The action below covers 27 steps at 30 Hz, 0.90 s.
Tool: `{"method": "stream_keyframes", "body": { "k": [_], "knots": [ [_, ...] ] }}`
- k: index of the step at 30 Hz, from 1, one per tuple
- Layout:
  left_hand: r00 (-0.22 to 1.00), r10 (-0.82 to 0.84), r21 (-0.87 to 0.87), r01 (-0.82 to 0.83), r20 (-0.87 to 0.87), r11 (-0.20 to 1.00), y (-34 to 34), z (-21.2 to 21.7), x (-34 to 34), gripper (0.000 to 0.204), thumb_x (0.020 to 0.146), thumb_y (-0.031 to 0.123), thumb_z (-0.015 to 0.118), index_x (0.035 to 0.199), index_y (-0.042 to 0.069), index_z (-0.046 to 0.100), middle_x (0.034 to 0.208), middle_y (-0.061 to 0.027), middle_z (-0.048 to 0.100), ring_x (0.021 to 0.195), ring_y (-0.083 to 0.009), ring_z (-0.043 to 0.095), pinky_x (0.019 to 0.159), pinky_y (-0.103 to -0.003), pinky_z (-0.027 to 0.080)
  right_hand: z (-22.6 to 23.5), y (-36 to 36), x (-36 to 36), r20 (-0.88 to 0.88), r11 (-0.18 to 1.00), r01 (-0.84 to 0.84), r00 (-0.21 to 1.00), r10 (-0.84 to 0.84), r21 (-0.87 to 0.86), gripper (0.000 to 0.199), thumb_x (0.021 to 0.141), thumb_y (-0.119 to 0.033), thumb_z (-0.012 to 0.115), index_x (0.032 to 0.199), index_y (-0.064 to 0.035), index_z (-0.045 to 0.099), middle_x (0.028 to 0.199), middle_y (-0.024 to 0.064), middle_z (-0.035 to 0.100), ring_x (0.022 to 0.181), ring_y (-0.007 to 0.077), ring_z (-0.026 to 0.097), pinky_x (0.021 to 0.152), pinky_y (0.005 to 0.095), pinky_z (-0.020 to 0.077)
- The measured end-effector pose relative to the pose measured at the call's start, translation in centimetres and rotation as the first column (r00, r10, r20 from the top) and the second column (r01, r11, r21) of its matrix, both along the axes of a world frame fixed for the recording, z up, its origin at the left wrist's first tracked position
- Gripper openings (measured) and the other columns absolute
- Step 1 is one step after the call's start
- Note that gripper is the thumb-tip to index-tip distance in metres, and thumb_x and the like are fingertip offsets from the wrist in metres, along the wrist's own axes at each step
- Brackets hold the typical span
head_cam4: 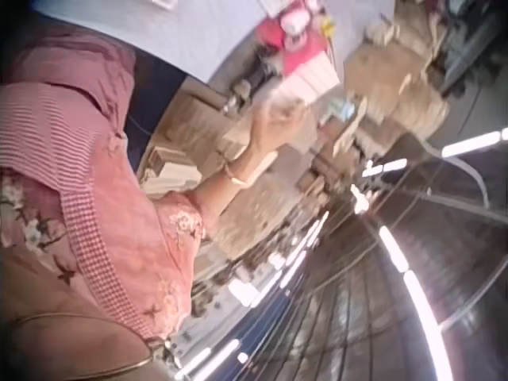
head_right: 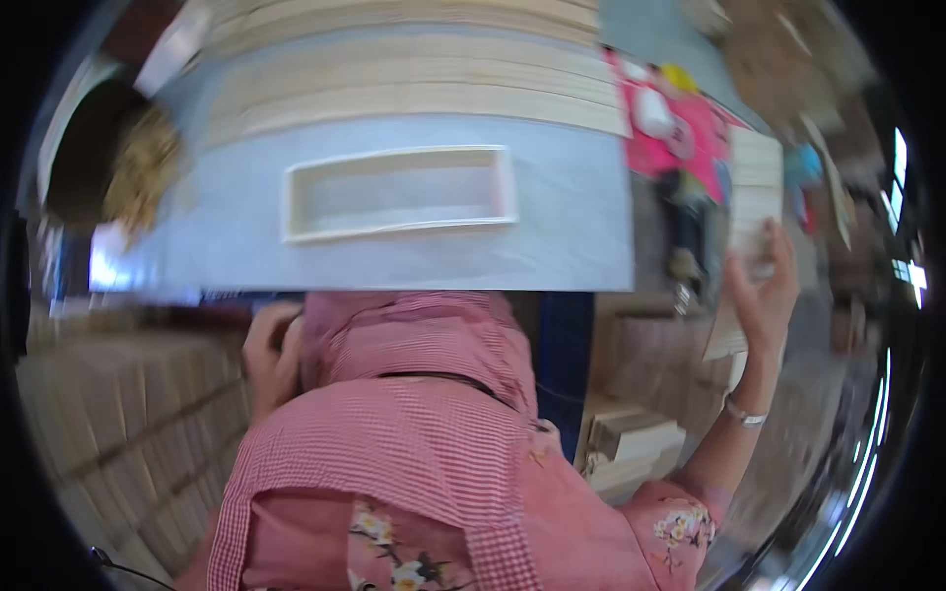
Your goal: Assembling wooden boxes by applying glue to the edges and securing them with a pneumatic nailer.
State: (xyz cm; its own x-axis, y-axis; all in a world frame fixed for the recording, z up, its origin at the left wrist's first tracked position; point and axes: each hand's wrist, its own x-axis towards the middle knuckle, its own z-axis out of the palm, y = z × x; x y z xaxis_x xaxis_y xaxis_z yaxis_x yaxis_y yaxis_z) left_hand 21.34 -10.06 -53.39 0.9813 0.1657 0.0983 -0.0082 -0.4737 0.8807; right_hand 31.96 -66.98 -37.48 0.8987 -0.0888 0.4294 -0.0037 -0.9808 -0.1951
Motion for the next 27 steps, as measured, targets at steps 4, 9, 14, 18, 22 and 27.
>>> {"method": "stream_keyframes", "body": {
  "k": [4, 9, 14, 18, 22, 27],
  "knots": [
    [0.982, 0.075, -0.611, -0.166, -0.171, 0.774, -3.9, 5.1, 3.4, 0.031, 0.098, 0.008, 0.063, 0.125, -0.004, 0.059, 0.114, -0.0127, 0.065, 0.100, -0.0197, 0.065, 0.093, -0.029, 0.052, -4.0, 19.1, 5.1, -0.189, 0.734, -0.673, 0.712, 0.677, 0.092, 0.077, 0.065, -0.013, 0.078, 0.139, -0.0062, 0.059, 0.149, 0.0168, 0.050, 0.126, 0.0351, 0.055, 0.102, 0.0412, 0.0477],
    [0.970, 0.010, -0.894, -0.226, -0.241, 0.388, -3.1, 5.8, 5.4, 0.025, 0.101, 0.008, 0.060, 0.121, -0.007, 0.059, 0.108, -0.0137, 0.066, 0.091, -0.0186, 0.069, 0.084, -0.027, 0.060, -3.6, 29.4, 4.9, -0.322, 0.454, -0.887, 0.406, 0.855, 0.086, 0.082, 0.062, -0.025, 0.086, 0.138, -0.0130, 0.058, 0.149, 0.0159, 0.048, 0.121, 0.0346, 0.056, 0.101, 0.0412, 0.0472],
    [0.982, 0.071, -0.910, -0.189, -0.175, 0.370, -0.9, 4.5, 5.4, 0.029, 0.102, 0.009, 0.057, 0.126, -0.007, 0.057, 0.105, -0.0146, 0.069, 0.086, -0.0168, 0.071, 0.079, -0.023, 0.060, -3.3, 29.5, 5.4, -0.221, 0.426, -0.902, 0.430, 0.875, -0.065, 0.085, 0.063, -0.033, 0.088, 0.141, -0.0124, 0.058, 0.152, 0.0147, 0.046, 0.130, 0.0355, 0.050, 0.106, 0.0424, 0.0435],
    [0.991, 0.068, -0.919, -0.132, -0.115, 0.371, 0.5, 4.6, 6.3, 0.030, 0.102, 0.009, 0.058, 0.127, -0.008, 0.057, 0.101, -0.0144, 0.070, 0.086, -0.0173, 0.071, 0.080, -0.025, 0.060, -3.7, 27.3, 6.7, -0.235, 0.506, -0.860, 0.505, 0.831, -0.058, 0.086, 0.061, -0.029, 0.089, 0.139, -0.0122, 0.058, 0.150, 0.0127, 0.047, 0.129, 0.0324, 0.049, 0.109, 0.0421, 0.0404],
    [0.987, 0.119, -0.869, -0.150, -0.106, 0.471, 1.2, 5.6, 7.7, 0.030, 0.100, 0.008, 0.062, 0.125, -0.007, 0.059, 0.098, -0.0134, 0.070, 0.083, -0.0168, 0.070, 0.078, -0.025, 0.059, -3.8, 26.6, 8.1, -0.205, 0.550, -0.835, 0.540, 0.816, -0.013, 0.083, 0.061, -0.025, 0.088, 0.138, -0.0117, 0.060, 0.149, 0.0119, 0.049, 0.129, 0.0321, 0.050, 0.109, 0.0425, 0.0405],
    [0.981, 0.185, -0.552, -0.186, -0.058, 0.813, 3.4, 2.9, 7.9, 0.030, 0.093, 0.006, 0.069, 0.120, -0.006, 0.065, 0.094, -0.0114, 0.069, 0.077, -0.0157, 0.066, 0.074, -0.024, 0.056, -4.3, 26.2, 9.7, -0.195, 0.565, -0.825, 0.549, 0.813, 0.034, 0.079, 0.062, -0.022, 0.087, 0.136, -0.0115, 0.062, 0.148, 0.0111, 0.051, 0.129, 0.0315, 0.050, 0.108, 0.0422, 0.0408]
  ]
}}
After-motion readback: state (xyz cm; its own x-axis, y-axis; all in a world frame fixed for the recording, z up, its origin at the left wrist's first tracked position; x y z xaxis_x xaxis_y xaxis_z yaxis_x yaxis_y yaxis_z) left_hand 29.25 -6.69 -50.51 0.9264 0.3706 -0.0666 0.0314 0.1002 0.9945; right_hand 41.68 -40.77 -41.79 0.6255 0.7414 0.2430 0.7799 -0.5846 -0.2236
